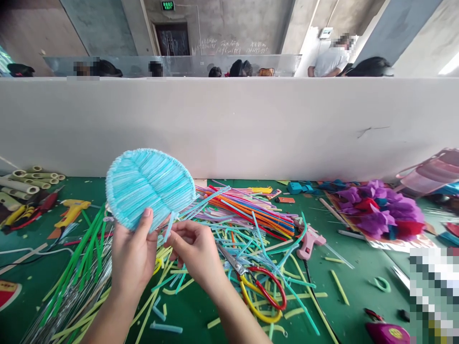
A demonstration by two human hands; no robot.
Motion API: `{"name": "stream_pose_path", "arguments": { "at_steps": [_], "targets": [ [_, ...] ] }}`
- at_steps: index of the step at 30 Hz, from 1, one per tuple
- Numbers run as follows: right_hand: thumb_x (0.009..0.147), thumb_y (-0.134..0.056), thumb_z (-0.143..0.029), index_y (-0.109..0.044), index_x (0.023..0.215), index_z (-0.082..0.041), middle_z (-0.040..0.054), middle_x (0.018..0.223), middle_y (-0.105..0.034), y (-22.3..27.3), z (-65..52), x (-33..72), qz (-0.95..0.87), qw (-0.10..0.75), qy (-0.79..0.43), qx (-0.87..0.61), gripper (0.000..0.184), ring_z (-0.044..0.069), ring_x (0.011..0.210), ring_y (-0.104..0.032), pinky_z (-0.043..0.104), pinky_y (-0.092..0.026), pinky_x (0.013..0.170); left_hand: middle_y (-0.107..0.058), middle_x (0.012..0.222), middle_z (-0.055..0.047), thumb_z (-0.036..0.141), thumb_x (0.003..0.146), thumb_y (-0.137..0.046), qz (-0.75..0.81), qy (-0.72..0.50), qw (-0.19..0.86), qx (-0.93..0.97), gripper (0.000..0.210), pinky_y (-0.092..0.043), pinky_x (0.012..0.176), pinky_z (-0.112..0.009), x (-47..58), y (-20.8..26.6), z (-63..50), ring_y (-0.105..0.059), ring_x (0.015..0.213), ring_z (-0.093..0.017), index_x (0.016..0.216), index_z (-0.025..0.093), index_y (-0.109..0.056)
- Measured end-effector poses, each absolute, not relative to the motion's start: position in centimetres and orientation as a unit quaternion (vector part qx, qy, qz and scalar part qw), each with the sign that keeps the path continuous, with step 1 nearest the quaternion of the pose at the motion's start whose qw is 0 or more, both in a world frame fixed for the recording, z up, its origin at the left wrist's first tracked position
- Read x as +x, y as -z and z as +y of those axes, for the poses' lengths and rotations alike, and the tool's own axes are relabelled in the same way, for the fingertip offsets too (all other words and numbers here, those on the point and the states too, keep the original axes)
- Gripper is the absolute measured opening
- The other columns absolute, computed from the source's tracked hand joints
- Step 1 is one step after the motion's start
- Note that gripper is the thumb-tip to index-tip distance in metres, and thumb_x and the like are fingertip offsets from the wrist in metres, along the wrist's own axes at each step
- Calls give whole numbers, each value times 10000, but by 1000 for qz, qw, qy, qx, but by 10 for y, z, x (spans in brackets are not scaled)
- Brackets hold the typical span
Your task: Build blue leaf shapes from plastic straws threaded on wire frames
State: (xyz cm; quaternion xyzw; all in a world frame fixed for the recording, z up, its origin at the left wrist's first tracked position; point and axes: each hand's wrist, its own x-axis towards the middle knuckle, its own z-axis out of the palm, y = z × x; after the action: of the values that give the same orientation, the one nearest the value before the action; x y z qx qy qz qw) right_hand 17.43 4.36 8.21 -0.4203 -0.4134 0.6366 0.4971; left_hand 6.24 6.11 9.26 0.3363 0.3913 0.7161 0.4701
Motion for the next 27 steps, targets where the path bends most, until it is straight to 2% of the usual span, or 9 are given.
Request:
{"name": "stream_pose_path", "arguments": {
  "at_steps": [6, 9, 12, 15, 19, 22, 27],
  "targets": [
    [825, -723, -478, -698, 808, -162, -15, 651, -627, -87, 43, 178, -338, 528, -697, -348, 318, 58, 456, -505, 156, -370, 391, -771, 1102, -63, 346, 830, -765, 409, -709, 447, 362, 392, -572, 917, -367, 62, -81, 61, -723, 1010, -255, 1204, 250, -694],
    [766, -789, -463, -678, 750, -162, -23, 629, -620, -87, 44, 180, -336, 534, -689, -355, 321, 51, 442, -476, 158, -350, 379, -763, 1140, -64, 333, 827, -768, 412, -710, 445, 358, 405, -565, 933, -363, 64, -83, 60, -717, 1034, -256, 1216, 256, -690],
    [729, -825, -449, -674, 770, -164, -28, 598, -622, -85, 44, 177, -352, 560, -644, -383, 325, 68, 457, -520, 163, -390, 402, -749, 1191, -62, 315, 840, -756, 399, -708, 466, 348, 428, -575, 915, -356, 66, -86, 58, -709, 1064, -257, 1255, 271, -664],
    [792, -762, -466, -679, 801, -158, -27, 591, -621, -85, 42, 175, -360, 568, -629, -391, 319, 76, 442, -545, 163, -400, 395, -736, 1225, -60, 309, 851, -747, 394, -708, 475, 343, 442, -581, 906, -344, 68, -86, 57, -709, 1066, -246, 1280, 278, -645],
    [865, -669, -480, -692, 784, -145, -16, 632, -627, -89, 41, 178, -340, 543, -682, -352, 346, 53, 414, -514, 148, -368, 364, -736, 1225, -68, 310, 835, -763, 389, -713, 472, 344, 481, -590, 893, -347, 68, -83, 58, -723, 1028, -244, 1298, 275, -637],
    [804, -757, -454, -675, 756, -147, -22, 620, -630, -90, 42, 180, -335, 546, -685, -348, 321, 41, 417, -504, 131, -357, 364, -745, 1207, -67, 295, 842, -758, 384, -715, 477, 338, 498, -593, 896, -350, 68, -84, 59, -719, 1044, -247, 1321, 287, -623],
    [716, -844, -437, -655, 785, -149, -16, 634, -652, -86, 42, 174, -355, 574, -622, -397, 352, 66, 435, -575, 137, -391, 375, -751, 1198, -59, 266, 847, -754, 380, -713, 488, 330, 560, -600, 886, -337, 69, -87, 57, -717, 1052, -239, 1377, 312, -576]
  ]
}}
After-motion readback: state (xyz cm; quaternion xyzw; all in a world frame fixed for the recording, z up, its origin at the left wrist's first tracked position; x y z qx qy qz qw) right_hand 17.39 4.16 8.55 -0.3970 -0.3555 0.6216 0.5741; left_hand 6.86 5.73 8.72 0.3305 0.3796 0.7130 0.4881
